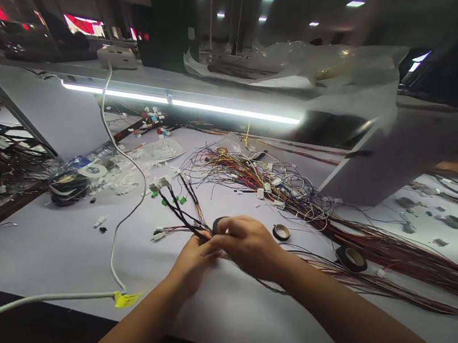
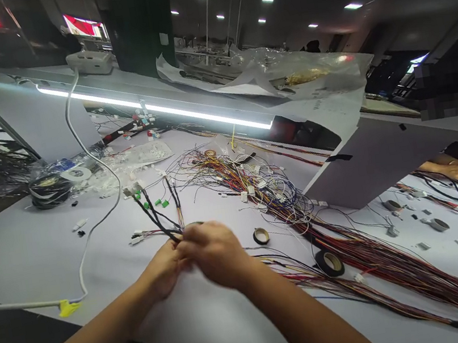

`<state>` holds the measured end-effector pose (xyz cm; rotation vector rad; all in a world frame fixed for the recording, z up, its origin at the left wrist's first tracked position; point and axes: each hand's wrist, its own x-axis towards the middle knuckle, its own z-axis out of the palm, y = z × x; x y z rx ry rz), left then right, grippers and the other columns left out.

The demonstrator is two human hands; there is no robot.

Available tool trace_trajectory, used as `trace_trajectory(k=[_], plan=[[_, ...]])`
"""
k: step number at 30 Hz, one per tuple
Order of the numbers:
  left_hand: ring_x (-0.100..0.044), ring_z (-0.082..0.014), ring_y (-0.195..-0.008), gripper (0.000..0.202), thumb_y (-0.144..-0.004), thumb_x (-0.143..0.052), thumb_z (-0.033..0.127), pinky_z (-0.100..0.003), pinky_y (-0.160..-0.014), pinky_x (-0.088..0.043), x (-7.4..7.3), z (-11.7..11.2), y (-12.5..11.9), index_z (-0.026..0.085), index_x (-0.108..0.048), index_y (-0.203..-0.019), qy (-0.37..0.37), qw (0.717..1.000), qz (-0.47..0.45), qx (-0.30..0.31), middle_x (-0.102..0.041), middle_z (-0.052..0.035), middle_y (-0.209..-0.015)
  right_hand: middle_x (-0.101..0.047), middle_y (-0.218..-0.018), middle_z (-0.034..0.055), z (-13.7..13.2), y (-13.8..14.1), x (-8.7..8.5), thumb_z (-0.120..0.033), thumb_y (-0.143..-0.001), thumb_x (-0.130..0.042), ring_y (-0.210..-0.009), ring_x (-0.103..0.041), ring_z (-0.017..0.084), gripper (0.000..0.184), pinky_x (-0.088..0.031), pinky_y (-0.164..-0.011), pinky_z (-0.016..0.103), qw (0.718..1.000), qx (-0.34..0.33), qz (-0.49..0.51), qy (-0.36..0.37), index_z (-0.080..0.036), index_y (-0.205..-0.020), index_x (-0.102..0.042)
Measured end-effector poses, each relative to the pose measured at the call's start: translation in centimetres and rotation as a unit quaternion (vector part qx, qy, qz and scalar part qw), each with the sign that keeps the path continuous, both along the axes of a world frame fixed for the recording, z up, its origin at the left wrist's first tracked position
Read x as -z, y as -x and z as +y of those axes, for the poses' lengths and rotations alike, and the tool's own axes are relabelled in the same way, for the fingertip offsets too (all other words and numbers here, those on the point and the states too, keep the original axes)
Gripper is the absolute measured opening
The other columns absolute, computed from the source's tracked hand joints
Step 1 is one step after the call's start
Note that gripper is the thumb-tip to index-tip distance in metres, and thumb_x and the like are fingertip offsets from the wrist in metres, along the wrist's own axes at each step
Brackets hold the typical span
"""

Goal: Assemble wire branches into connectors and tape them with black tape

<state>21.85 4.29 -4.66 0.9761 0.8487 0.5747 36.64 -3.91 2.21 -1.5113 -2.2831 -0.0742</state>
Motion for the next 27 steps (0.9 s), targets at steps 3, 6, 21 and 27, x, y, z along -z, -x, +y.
trace_trajectory(k=[3, 6, 21, 27], plan=[[-0.064, -0.0129, -0.068, 0.025, -0.08, -0.066, 0.039, -0.028, -0.071, -0.053, -0.7, -0.2, 1.5, 0.021, -0.057, -0.094, 0.113, 0.992, -0.029, -0.038, -0.062, -0.0011, -0.082, -0.063, -0.089, 0.0049, 1.6, -3.9, 2.3, -0.009, -0.088, -0.049, -0.078, -0.054, 0.018, 0.039, -0.038, -0.084, 0.034, 0.995, 0.066, -0.04, 0.058, -0.029, -0.118, -0.063], [-0.066, -0.0135, -0.067, 0.023, -0.088, -0.056, 0.04, -0.024, -0.064, -0.053, -1.1, -0.1, 3.6, 0.018, -0.06, -0.094, 0.265, 0.963, -0.018, -0.038, -0.067, -0.0069, -0.085, -0.066, -0.089, 0.0077, 3.6, -5.2, 4.3, -0.009, -0.085, -0.053, -0.097, -0.054, 0.023, 0.037, -0.032, -0.096, 0.04, 0.984, 0.122, 0.005, 0.126, -0.029, -0.114, -0.066], [-0.057, -0.0313, -0.096, 0.011, -0.073, -0.067, 0.033, -0.042, -0.095, -0.035, -1.0, 9.4, 4.6, 0.023, -0.068, -0.067, -0.464, 0.842, 0.266, 0.072, -0.068, -0.0099, -0.084, -0.066, -0.079, 0.003, 13.4, 3.1, 7.4, -0.044, -0.093, -0.035, -0.069, -0.065, 0.013, 0.034, -0.047, -0.061, 0.022, 0.86, 0.219, 0.417, 0.196, -0.017, -0.089, -0.057], [-0.042, -0.0131, -0.051, 0.038, -0.083, -0.054, 0.055, -0.025, -0.052, -0.032, -4.2, 10.7, 4.3, 0.019, -0.066, -0.081, -0.16, 0.981, 0.09, 0.069, -0.046, 0.0036, -0.055, -0.065, -0.074, 0.0015, 10.6, 5.9, 5.5, -0.042, -0.095, -0.037, -0.061, -0.063, 0.015, 0.03, -0.048, -0.057, 0.025, 0.846, 0.127, 0.463, 0.231, -0.019, -0.09, -0.056]])
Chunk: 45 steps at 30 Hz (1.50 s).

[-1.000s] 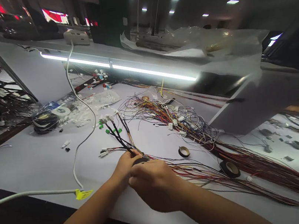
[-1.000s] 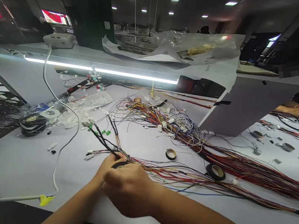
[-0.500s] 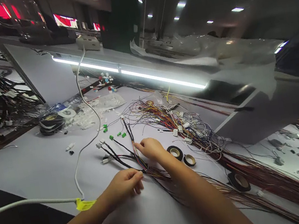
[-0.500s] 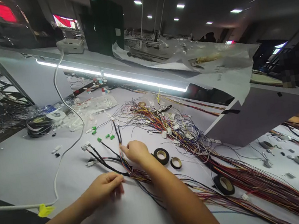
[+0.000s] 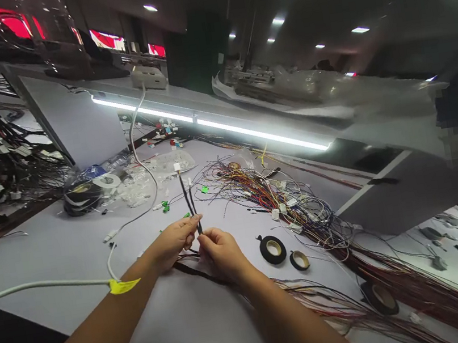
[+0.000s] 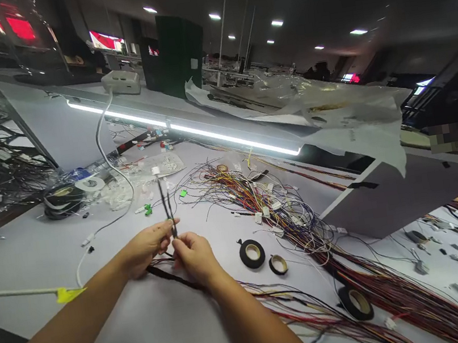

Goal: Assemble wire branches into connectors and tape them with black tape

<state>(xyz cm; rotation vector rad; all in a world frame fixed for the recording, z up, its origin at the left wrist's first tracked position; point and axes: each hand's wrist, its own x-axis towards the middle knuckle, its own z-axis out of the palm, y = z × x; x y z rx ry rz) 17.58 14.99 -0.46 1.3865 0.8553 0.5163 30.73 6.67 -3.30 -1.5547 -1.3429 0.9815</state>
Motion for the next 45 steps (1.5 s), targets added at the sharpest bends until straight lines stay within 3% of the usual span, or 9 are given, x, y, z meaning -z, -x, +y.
trace_trajectory(k=[5, 8, 12, 17, 23, 34, 40, 43, 45], plan=[[-0.041, -0.0085, -0.047, 0.04, -0.074, -0.071, 0.048, -0.02, -0.047, -0.031, 0.3, 1.3, 0.7, 0.013, -0.067, -0.095, 0.12, 0.991, -0.048, -0.019, -0.047, 0.0054, -0.054, -0.066, -0.104, 0.0079, -5.3, -5.4, -1.4, -0.029, -0.086, -0.059, -0.097, -0.06, 0.023, 0.03, -0.046, -0.086, 0.037, 0.949, -0.047, -0.282, -0.13, -0.022, -0.116, -0.057], [-0.048, -0.0087, -0.051, 0.036, -0.073, -0.073, 0.044, -0.02, -0.052, -0.041, 1.2, 1.5, 1.4, 0.013, -0.066, -0.09, 0.159, 0.985, -0.051, -0.047, -0.053, 0.003, -0.057, -0.065, -0.101, 0.0106, -9.6, -10.8, -0.4, -0.028, -0.084, -0.061, -0.094, -0.058, 0.027, 0.029, -0.045, -0.084, 0.043, 0.909, 0.065, -0.402, -0.088, -0.022, -0.112, -0.059], [-0.056, -0.0103, -0.062, 0.022, -0.076, -0.074, 0.032, -0.024, -0.065, -0.052, 1.5, 1.2, 1.5, 0.013, -0.066, -0.082, 0.2, 0.972, -0.108, -0.063, -0.06, -0.0024, -0.071, -0.065, -0.104, 0.0104, -11.4, -14.0, 0.9, -0.022, -0.081, -0.061, -0.102, -0.056, 0.03, 0.03, -0.043, -0.089, 0.048, 0.908, 0.058, -0.412, -0.046, -0.023, -0.111, -0.06], [-0.06, -0.0126, -0.072, 0.017, -0.08, -0.069, 0.029, -0.029, -0.076, -0.054, 0.1, 0.6, 1.7, 0.014, -0.065, -0.087, 0.229, 0.96, -0.153, -0.042, -0.062, -0.0069, -0.089, -0.064, -0.102, 0.0068, -6.2, -10.3, -2.5, -0.017, -0.083, -0.049, -0.097, -0.059, 0.022, 0.024, -0.046, -0.088, 0.04, 0.974, -0.023, -0.185, -0.131, -0.022, -0.104, -0.06], [-0.061, -0.0143, -0.078, 0.037, -0.065, -0.062, 0.003, -0.03, -0.084, -0.049, -0.6, 0.0, 2.5, 0.017, -0.063, -0.098, 0.198, 0.969, -0.144, -0.018, -0.062, -0.0021, -0.089, -0.064, -0.091, 0.0035, 0.8, -5.7, -6.5, -0.008, -0.073, -0.043, -0.09, -0.058, 0.019, 0.027, -0.047, -0.084, 0.036, 0.975, -0.133, -0.085, -0.159, -0.02, -0.09, -0.062], [-0.06, -0.0178, -0.072, 0.024, -0.076, -0.069, 0.038, -0.031, -0.073, -0.047, 0.5, -0.5, 2.7, 0.018, -0.06, -0.086, 0.013, 0.998, -0.061, -0.007, -0.06, 0.0003, -0.074, -0.059, -0.093, 0.0014, 4.7, -5.1, -3.9, -0.01, -0.07, -0.055, -0.09, -0.055, 0.017, 0.027, -0.045, -0.086, 0.032, 0.972, -0.182, -0.078, -0.122, -0.019, -0.094, -0.063], [-0.058, -0.0264, -0.104, 0.02, -0.078, -0.066, 0.04, -0.032, -0.091, -0.042, 0.0, 0.3, 3.8, 0.024, -0.073, -0.088, -0.27, 0.961, 0.052, -0.029, -0.066, -0.0048, -0.103, -0.05, -0.116, 0.0065, 5.2, -1.3, -0.8, -0.026, -0.075, -0.065, -0.106, -0.055, 0.019, 0.03, -0.05, -0.082, 0.03, 0.992, -0.053, -0.003, -0.111, -0.022, -0.105, -0.063], [-0.055, -0.0274, -0.113, 0.025, -0.079, -0.065, 0.043, -0.033, -0.098, -0.039, 0.0, 1.1, 4.0, 0.024, -0.072, -0.094, -0.222, 0.975, 0.019, -0.01, -0.066, -0.0043, -0.114, -0.052, -0.111, 0.006, 3.9, 0.6, -0.2, -0.035, -0.082, -0.059, -0.074, -0.062, 0.013, 0.033, -0.054, -0.068, 0.031, 0.996, 0.026, 0.077, -0.026, -0.022, -0.112, -0.056], [-0.061, -0.0266, -0.103, 0.03, -0.077, -0.067, 0.047, -0.034, -0.093, -0.044, 0.1, 1.5, 3.9, 0.022, -0.07, -0.095, -0.14, 0.99, -0.003, -0.007, -0.07, -0.0044, -0.102, -0.051, -0.114, 0.0063, 2.6, 1.0, -0.4, -0.032, -0.085, -0.051, -0.062, -0.062, 0.011, 0.033, -0.055, -0.059, 0.031, 0.988, 0.026, 0.154, 0.015, -0.023, -0.117, -0.05]])
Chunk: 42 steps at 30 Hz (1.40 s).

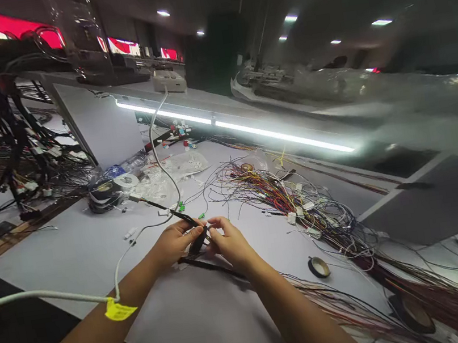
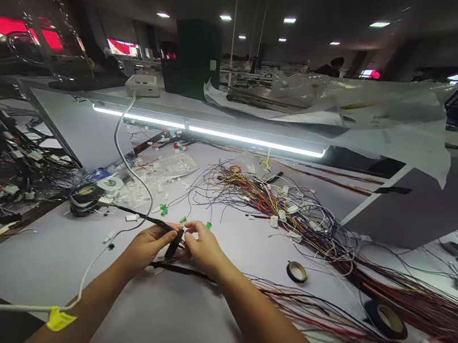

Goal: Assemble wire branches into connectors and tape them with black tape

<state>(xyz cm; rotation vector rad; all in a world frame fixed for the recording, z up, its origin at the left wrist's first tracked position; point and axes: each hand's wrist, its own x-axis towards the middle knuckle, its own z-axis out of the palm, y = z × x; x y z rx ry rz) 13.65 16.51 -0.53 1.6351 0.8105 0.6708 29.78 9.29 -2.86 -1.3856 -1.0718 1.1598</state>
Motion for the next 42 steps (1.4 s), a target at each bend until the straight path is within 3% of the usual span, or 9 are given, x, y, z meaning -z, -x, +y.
trace_trajectory(k=[8, 14, 18, 23, 27, 31, 35, 39, 42], plan=[[-0.061, -0.015, -0.068, 0.028, -0.074, -0.074, 0.041, -0.026, -0.065, -0.047, 0.1, -1.0, -1.3, 0.017, -0.064, -0.087, 0.27, 0.949, -0.164, 0.002, -0.067, -0.001, -0.075, -0.054, -0.116, 0.0053, -2.3, 0.2, -1.4, -0.011, -0.074, -0.055, -0.09, -0.06, 0.017, 0.047, -0.053, -0.075, 0.031, 0.952, -0.038, -0.212, -0.218, -0.029, -0.117, -0.057], [-0.058, -0.0147, -0.072, 0.026, -0.075, -0.073, 0.04, -0.03, -0.076, -0.047, 1.2, -1.5, -1.2, 0.016, -0.07, -0.086, 0.176, 0.968, -0.173, -0.044, -0.066, -0.0029, -0.08, -0.061, -0.089, 0.0015, -0.4, 0.1, -0.4, -0.033, -0.087, -0.045, -0.045, -0.057, 0.009, 0.038, -0.034, -0.034, 0.016, 0.985, 0.097, 0.141, 0.032, -0.026, -0.124, -0.036], [-0.058, -0.0233, -0.103, 0.028, -0.083, -0.062, 0.045, -0.036, -0.095, -0.042, 0.8, -1.2, -0.8, 0.02, -0.072, -0.09, 0.016, 0.993, -0.119, -0.002, -0.067, -0.007, -0.105, -0.059, -0.091, 0.0018, -0.4, -1.1, -0.2, -0.026, -0.073, -0.061, -0.037, -0.054, 0.008, 0.06, -0.025, -0.028, 0.016, 0.976, 0.04, 0.155, 0.146, -0.024, -0.127, -0.036], [-0.062, -0.0208, -0.081, 0.039, -0.085, -0.053, 0.054, -0.032, -0.074, -0.049, -0.9, -1.0, -1.2, 0.02, -0.068, -0.096, -0.043, 0.997, -0.03, -0.051, -0.067, -0.0034, -0.08, -0.049, -0.121, 0.0062, -2.9, -1.4, -1.1, -0.016, -0.07, -0.056, -0.062, -0.06, 0.008, 0.056, -0.044, -0.048, 0.02, 0.996, -0.003, 0.057, -0.067, -0.029, -0.123, -0.045], [-0.06, -0.018, -0.071, 0.038, -0.085, -0.054, 0.054, -0.03, -0.068, -0.048, -0.8, -1.6, -1.7, 0.019, -0.066, -0.094, -0.027, 0.994, -0.023, -0.103, -0.065, -0.0007, -0.074, -0.046, -0.126, 0.0061, -3.9, -0.5, -1.3, -0.013, -0.071, -0.06, -0.076, -0.058, 0.011, 0.044, -0.05, -0.064, 0.026, 0.961, -0.008, -0.139, -0.241, -0.029, -0.112, -0.059], [-0.062, -0.0217, -0.092, 0.033, -0.089, -0.052, 0.048, -0.035, -0.086, -0.047, 0.2, -2.4, -2.3, 0.019, -0.066, -0.093, -0.013, 0.988, -0.12, -0.1, -0.07, -0.0062, -0.092, -0.057, -0.099, 0.0053, -3.5, -1.0, -0.8, -0.029, -0.083, -0.053, -0.058, -0.059, 0.011, 0.027, -0.045, -0.046, 0.023, 0.987, 0.107, 0.036, -0.111, -0.024, -0.109, -0.051], [-0.059, -0.0236, -0.111, 0.027, -0.094, -0.045, 0.042, -0.042, -0.098, -0.042, -0.1, -2.5, -3.0, 0.021, -0.061, -0.093, -0.017, 0.974, -0.228, -0.001, -0.058, -0.0095, -0.13, -0.052, -0.113, 0.0075, -3.6, -2.2, -0.9, -0.032, -0.077, -0.056, -0.043, -0.055, 0.007, 0.044, -0.033, -0.033, 0.019, 0.982, 0.097, 0.15, 0.059, -0.025, -0.118, -0.04], [-0.063, -0.0172, -0.083, 0.026, -0.093, -0.048, 0.043, -0.035, -0.083, -0.049, -1.4, -1.8, -3.5, 0.02, -0.061, -0.09, -0.142, 0.975, -0.169, 0.014, -0.064, -0.0075, -0.108, -0.042, -0.128, 0.0075, -4.7, -1.8, -1.7, -0.015, -0.071, -0.054, -0.06, -0.058, 0.007, 0.054, -0.044, -0.045, 0.021, 0.993, 0.032, -0.02, -0.111, -0.03, -0.122, -0.045], [-0.055, -0.0126, -0.064, 0.027, -0.092, -0.049, 0.045, -0.028, -0.065, -0.048, -1.6, -1.6, -3.7, 0.021, -0.061, -0.088, -0.128, 0.981, -0.138, -0.036, -0.064, -0.002, -0.085, -0.043, -0.128, 0.0058, -5.2, -0.9, -2.0, -0.011, -0.072, -0.057, -0.067, -0.056, 0.008, 0.049, -0.049, -0.059, 0.025, 0.95, -0.017, -0.195, -0.242, -0.031, -0.116, -0.055]])
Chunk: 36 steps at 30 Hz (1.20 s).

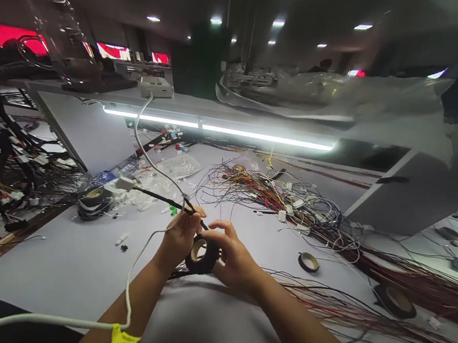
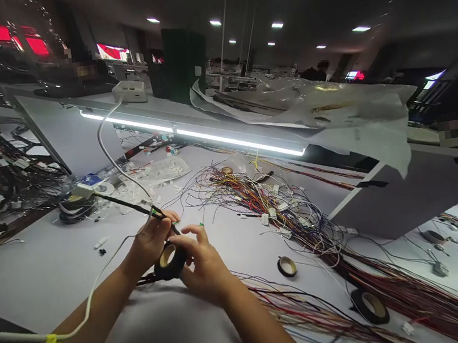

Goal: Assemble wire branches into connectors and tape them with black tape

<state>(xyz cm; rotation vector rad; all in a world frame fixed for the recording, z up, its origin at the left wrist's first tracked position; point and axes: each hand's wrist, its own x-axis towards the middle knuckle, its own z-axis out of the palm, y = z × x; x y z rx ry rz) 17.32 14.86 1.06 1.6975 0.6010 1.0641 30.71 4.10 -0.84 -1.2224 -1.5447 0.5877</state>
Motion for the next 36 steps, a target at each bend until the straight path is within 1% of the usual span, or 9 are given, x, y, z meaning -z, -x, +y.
trace_trajectory(k=[4, 8, 11, 19, 23, 26, 31, 34, 36], plan=[[-0.054, -0.0123, -0.064, 0.028, -0.091, -0.051, 0.045, -0.025, -0.063, -0.045, 1.1, -0.4, -0.4, 0.02, -0.06, -0.085, 0.153, 0.984, -0.086, -0.032, -0.066, -0.001, -0.073, -0.058, -0.098, 0.0053, 0.3, 0.0, 0.5, -0.027, -0.085, -0.053, -0.062, -0.058, 0.012, 0.018, -0.048, -0.052, 0.025, 0.987, 0.089, 0.132, 0.02, -0.025, -0.102, -0.056], [-0.063, -0.0179, -0.089, 0.03, -0.086, -0.058, 0.049, -0.029, -0.073, -0.049, 2.3, -1.9, -1.6, 0.02, -0.062, -0.093, 0.36, 0.917, -0.166, -0.036, -0.072, -0.0062, -0.09, -0.053, -0.064, -0.0051, 0.7, -1.1, 1.3, -0.04, -0.086, -0.051, -0.037, -0.047, 0.008, 0.026, -0.028, -0.032, 0.016, 0.889, 0.115, 0.409, 0.171, -0.024, -0.104, -0.043], [-0.061, -0.025, -0.107, 0.039, -0.085, -0.057, 0.052, -0.038, -0.085, -0.05, 3.1, -3.6, -2.7, 0.018, -0.066, -0.101, 0.433, 0.889, -0.147, 0.02, -0.071, -0.0119, -0.106, -0.052, -0.06, -0.0076, 1.0, -1.5, 1.7, -0.037, -0.08, -0.058, -0.035, -0.045, 0.006, 0.03, -0.024, -0.032, 0.014, 0.872, 0.104, 0.442, 0.183, -0.024, -0.104, -0.044], [-0.051, -0.0275, -0.123, 0.032, -0.085, -0.058, 0.046, -0.043, -0.107, -0.034, 1.7, -3.0, -2.5, 0.021, -0.074, -0.096, 0.136, 0.987, 0.014, 0.08, -0.07, -0.0102, -0.111, -0.06, -0.092, 0.0007, 1.0, -2.6, 2.3, -0.027, -0.067, -0.068, -0.042, -0.057, 0.01, 0.053, -0.034, -0.032, 0.018, 0.869, 0.077, 0.412, 0.262, -0.024, -0.112, -0.041], [-0.06, -0.0253, -0.094, 0.028, -0.082, -0.062, 0.047, -0.04, -0.094, -0.044, -0.6, -1.0, -1.9, 0.023, -0.075, -0.075, -0.034, 0.99, 0.109, 0.079, -0.069, -0.0064, -0.076, -0.056, -0.116, 0.0061, -0.5, -2.1, 2.5, -0.017, -0.073, -0.058, -0.059, -0.06, 0.009, 0.049, -0.051, -0.053, 0.025, 0.955, 0.038, 0.277, 0.101, -0.027, -0.119, -0.043], [-0.059, -0.0224, -0.079, 0.032, -0.082, -0.059, 0.049, -0.036, -0.081, -0.048, -0.9, -0.9, -2.1, 0.022, -0.074, -0.075, -0.015, 0.991, 0.125, 0.051, -0.065, -0.0039, -0.068, -0.051, -0.125, 0.0087, -1.2, -1.7, 2.7, -0.013, -0.069, -0.062, -0.087, -0.062, 0.017, 0.045, -0.053, -0.074, 0.033, 0.991, 0.055, 0.114, -0.039, -0.027, -0.112, -0.055], [-0.06, -0.0223, -0.088, 0.034, -0.086, -0.055, 0.048, -0.034, -0.085, -0.045, 0.7, -2.2, -2.3, 0.02, -0.073, -0.089, 0.1, 0.993, 0.067, 0.013, -0.068, -0.0049, -0.087, -0.061, -0.096, 0.0068, -0.9, -2.3, 2.8, -0.029, -0.08, -0.057, -0.076, -0.065, 0.02, 0.021, -0.054, -0.064, 0.034, 0.949, 0.13, 0.28, 0.063, -0.023, -0.101, -0.054], [-0.057, -0.023, -0.102, 0.033, -0.087, -0.053, 0.047, -0.034, -0.094, -0.041, 1.2, -2.6, -2.4, 0.02, -0.072, -0.089, 0.077, 0.994, 0.035, 0.064, -0.066, -0.0068, -0.103, -0.061, -0.089, 0.003, -0.5, -3.0, 2.8, -0.032, -0.075, -0.06, -0.047, -0.058, 0.012, 0.036, -0.042, -0.041, 0.024, 0.876, 0.109, 0.411, 0.23, -0.022, -0.107, -0.046], [-0.059, -0.0224, -0.095, 0.036, -0.088, -0.05, 0.049, -0.033, -0.086, -0.045, 1.0, -2.4, -2.7, 0.02, -0.072, -0.088, 0.07, 0.99, 0.049, 0.114, -0.068, -0.0073, -0.099, -0.06, -0.1, 0.0037, -0.5, -3.2, 2.7, -0.027, -0.07, -0.062, -0.045, -0.057, 0.01, 0.048, -0.041, -0.039, 0.022, 0.879, 0.096, 0.398, 0.243, -0.025, -0.114, -0.042]])
